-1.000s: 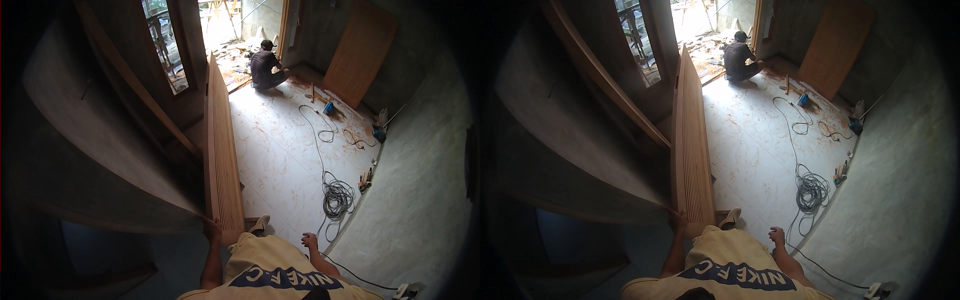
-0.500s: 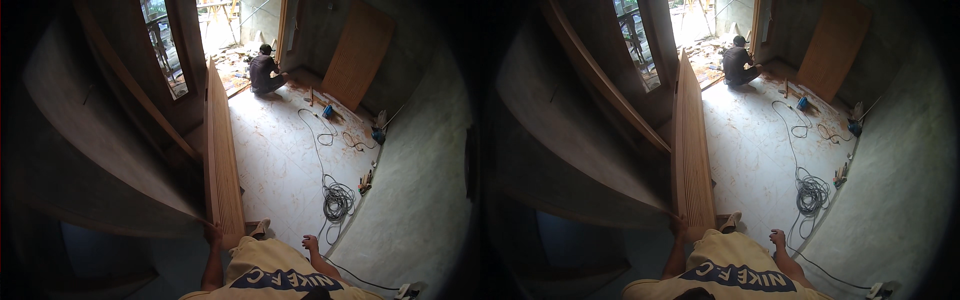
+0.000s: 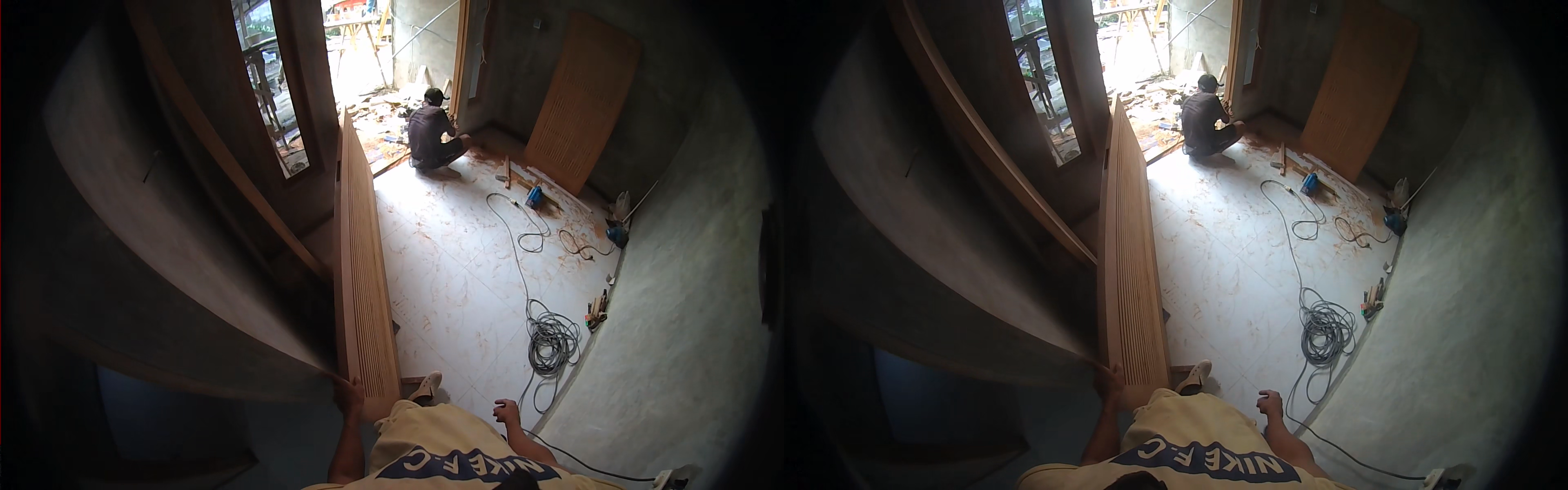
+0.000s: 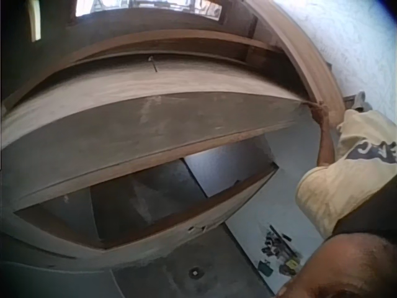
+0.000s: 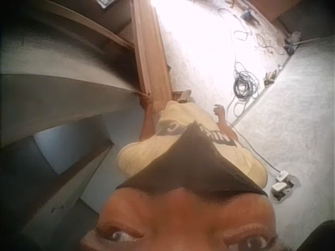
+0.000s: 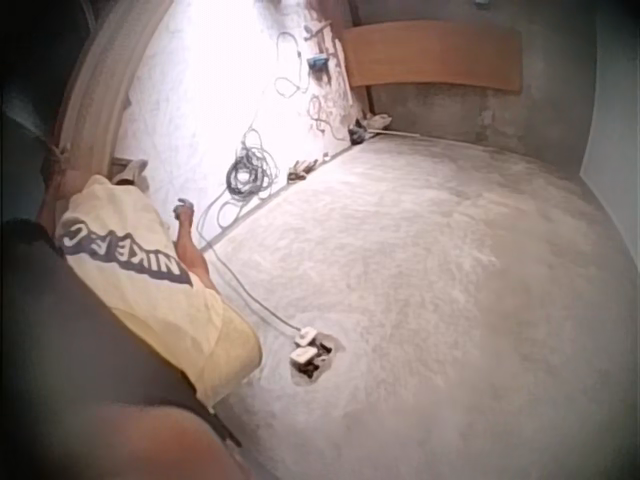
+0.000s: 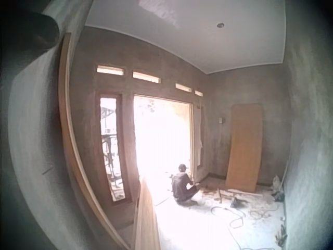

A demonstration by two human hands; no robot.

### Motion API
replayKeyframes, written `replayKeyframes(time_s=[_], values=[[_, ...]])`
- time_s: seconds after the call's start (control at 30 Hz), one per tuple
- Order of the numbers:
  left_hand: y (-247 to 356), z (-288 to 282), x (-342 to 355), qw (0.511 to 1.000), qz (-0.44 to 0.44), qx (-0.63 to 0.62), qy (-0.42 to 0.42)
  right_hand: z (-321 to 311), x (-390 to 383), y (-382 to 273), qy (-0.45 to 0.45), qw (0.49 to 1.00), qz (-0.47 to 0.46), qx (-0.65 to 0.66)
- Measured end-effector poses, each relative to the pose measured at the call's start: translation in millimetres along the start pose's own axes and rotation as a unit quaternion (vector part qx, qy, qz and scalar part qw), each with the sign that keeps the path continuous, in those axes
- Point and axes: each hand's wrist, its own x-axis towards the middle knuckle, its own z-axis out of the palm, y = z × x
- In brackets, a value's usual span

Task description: The person assists in installing a wooden louvered door by holding it upright in the doorway while other individuals work on the frame and hinges.

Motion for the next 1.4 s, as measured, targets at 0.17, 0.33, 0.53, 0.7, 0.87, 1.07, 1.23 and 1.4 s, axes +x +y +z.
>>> replayKeyframes(time_s=[0.17,0.33,0.53,0.7,0.87,1.07,1.23,1.4], values=[[8.1,-7.4,-1.0,1.0,0.021,0.011,0.019,3.9,-2.4,-4.4,0.012,1.0,-0.006,-0.016],[20.2,-14.6,-6.3,1.0,0.004,-0.007,0.011,5.1,11.7,11.3,0.04,0.997,-0.018,-0.061],[11.2,-11.7,-3.0,0.999,0.018,0.022,0.02,3.8,-1.2,-23.9,0.048,0.995,-0.002,-0.092],[17.3,-17.4,-5.4,1.0,0.002,0.009,0.001,2.8,-5.5,-25.3,0.014,0.999,0.023,-0.019],[7.9,-0.9,0.2,0.999,0.016,-0.001,0.042,-0.4,-11.7,-26.4,-0.012,0.998,0.039,0.045],[8.3,-4.5,-1.0,1.0,0.011,0.001,0.022,-6.6,-15.4,-28.6,-0.029,0.995,0.034,-0.09],[11.4,-7.5,-3.1,0.999,0.015,0.003,0.031,-8.0,-18.8,-33.5,-0.02,0.998,0.052,0.008],[10.0,-3.9,-0.8,1.0,0.006,0.009,0.022,-8.8,-17.1,-34.5,-0.027,0.996,0.062,0.066]])
